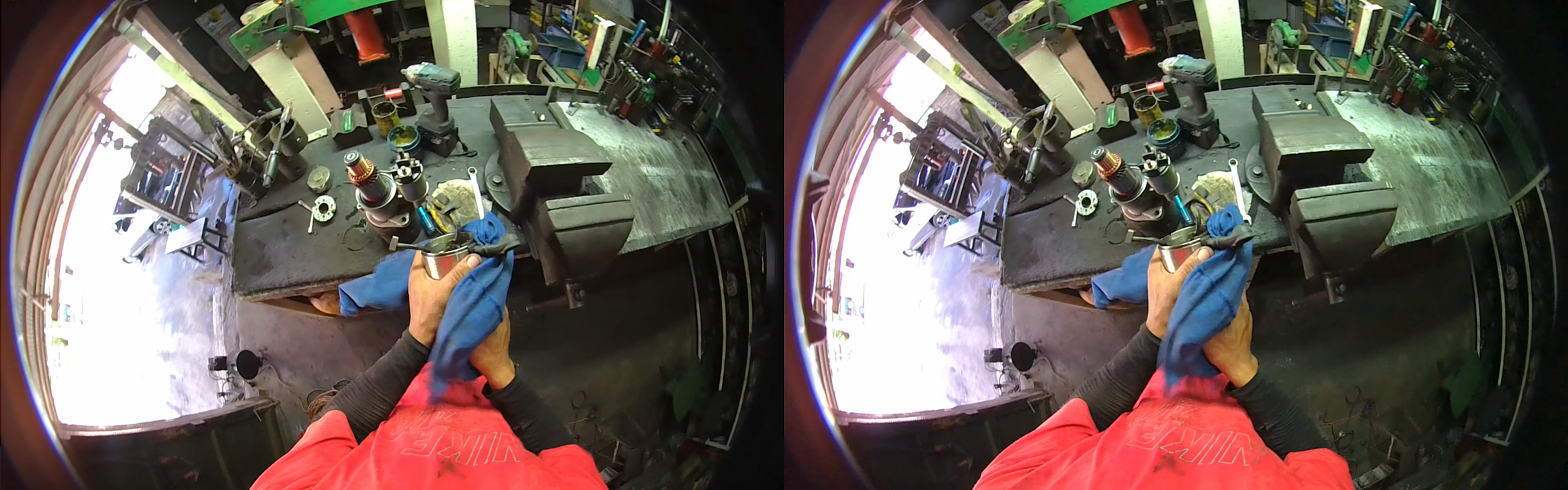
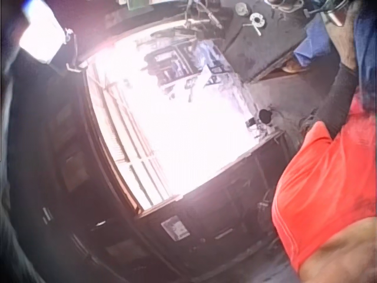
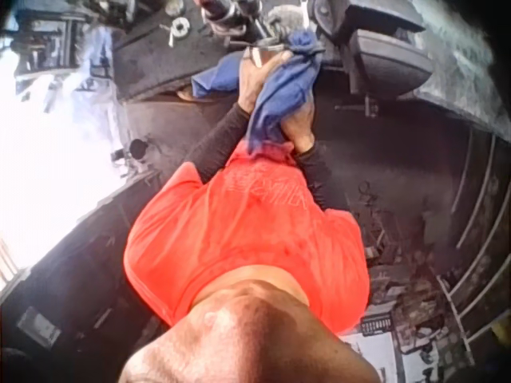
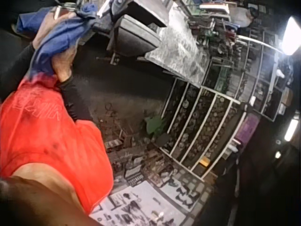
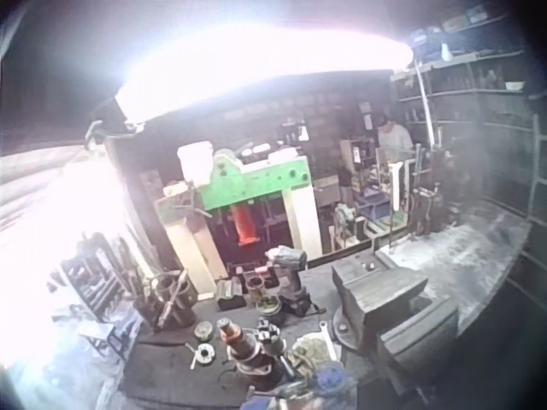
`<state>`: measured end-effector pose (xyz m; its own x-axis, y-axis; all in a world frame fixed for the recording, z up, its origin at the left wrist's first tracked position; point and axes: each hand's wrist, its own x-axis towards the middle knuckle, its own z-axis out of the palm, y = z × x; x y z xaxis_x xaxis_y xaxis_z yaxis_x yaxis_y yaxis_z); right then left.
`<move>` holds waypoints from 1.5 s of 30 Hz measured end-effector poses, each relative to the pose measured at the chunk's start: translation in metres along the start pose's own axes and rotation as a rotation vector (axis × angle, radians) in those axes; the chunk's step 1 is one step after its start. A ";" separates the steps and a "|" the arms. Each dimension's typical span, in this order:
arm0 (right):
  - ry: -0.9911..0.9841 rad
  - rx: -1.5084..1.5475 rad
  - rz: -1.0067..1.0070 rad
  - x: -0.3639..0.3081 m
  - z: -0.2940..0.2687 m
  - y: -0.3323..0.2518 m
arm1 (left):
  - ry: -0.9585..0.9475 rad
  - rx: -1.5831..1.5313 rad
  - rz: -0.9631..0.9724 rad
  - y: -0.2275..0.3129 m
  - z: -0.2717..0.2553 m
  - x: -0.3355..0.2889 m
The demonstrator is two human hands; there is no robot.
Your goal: The person cleans a cylindrical motor component with a blue cloth, then inserts it into a motor housing. They attach a metal bracket and secure it with screws, then fit a cover onto the assembly. The person continues to tighten and adjust the assembled motor parts on the workbench.
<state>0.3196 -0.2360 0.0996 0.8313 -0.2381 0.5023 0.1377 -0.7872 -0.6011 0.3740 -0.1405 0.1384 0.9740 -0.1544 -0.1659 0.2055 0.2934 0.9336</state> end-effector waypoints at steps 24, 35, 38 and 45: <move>0.123 0.981 0.381 -0.021 -0.001 0.018 | -0.218 0.302 0.350 0.012 -0.120 0.045; 0.215 1.266 0.612 -0.095 -0.030 0.011 | -0.296 -0.286 -0.452 0.008 -0.209 0.041; 0.204 1.265 0.615 -0.096 -0.029 0.009 | -0.262 -0.553 -0.252 0.042 -0.214 0.015; 0.126 1.294 0.599 -0.086 -0.012 0.000 | -0.478 0.107 0.053 -0.021 -0.174 0.005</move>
<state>0.2415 -0.2223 0.0638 0.8953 -0.4452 -0.0155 0.2317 0.4952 -0.8373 0.3915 0.0171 0.0625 0.8246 -0.5651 0.0241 0.1209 0.2177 0.9685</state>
